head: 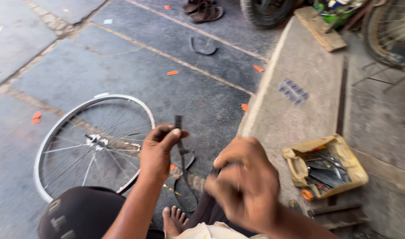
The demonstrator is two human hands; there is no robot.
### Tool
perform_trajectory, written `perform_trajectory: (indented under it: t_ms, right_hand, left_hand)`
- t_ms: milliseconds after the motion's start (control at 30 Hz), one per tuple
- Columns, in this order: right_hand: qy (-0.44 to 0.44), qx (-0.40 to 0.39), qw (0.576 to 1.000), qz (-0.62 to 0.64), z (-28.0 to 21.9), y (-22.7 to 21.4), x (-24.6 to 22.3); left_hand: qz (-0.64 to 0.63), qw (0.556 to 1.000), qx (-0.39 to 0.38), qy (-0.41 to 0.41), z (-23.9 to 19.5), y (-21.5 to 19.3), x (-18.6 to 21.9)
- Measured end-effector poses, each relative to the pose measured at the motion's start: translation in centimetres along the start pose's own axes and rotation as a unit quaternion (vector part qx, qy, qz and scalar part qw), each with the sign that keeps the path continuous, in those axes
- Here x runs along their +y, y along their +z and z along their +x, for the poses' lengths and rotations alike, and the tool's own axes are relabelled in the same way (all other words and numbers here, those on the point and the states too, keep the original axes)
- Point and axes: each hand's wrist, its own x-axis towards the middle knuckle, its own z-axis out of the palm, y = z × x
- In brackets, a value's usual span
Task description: The person sits on the ground and uses a sanding block to smooth a small piece of rubber. They then use scissors to cut a strip of inner tube material and insert it into a bicycle wheel rim. The person works on the wheel rim and the rubber strip, preparing to repair the tire.
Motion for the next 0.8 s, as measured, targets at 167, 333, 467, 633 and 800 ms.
perform_trajectory:
  t_ms: [167,333,467,633,800]
  right_hand:
    - [-0.142,-0.053,0.988,0.018,1.2,-0.7,-1.9]
    - [-0.077,-0.002,0.994,-0.082,0.3,-0.5,0.0]
    - [0.22,0.06,0.973,-0.025,-2.7,0.6,4.0]
    - [0.154,-0.005,0.988,-0.023,-4.8,1.1,5.7]
    - [0.159,-0.025,0.986,0.048,-4.2,1.7,4.4]
  left_hand:
    - [0.01,0.997,-0.067,-0.035,-1.2,0.9,1.3]
    - [0.042,0.992,-0.109,-0.055,-4.5,3.0,5.4]
    - [0.083,0.986,-0.129,-0.064,-7.8,4.4,8.3]
    - [0.042,0.976,-0.213,-0.026,-10.1,4.6,9.2]
    - [0.052,0.976,-0.204,-0.047,-10.5,4.5,9.1]
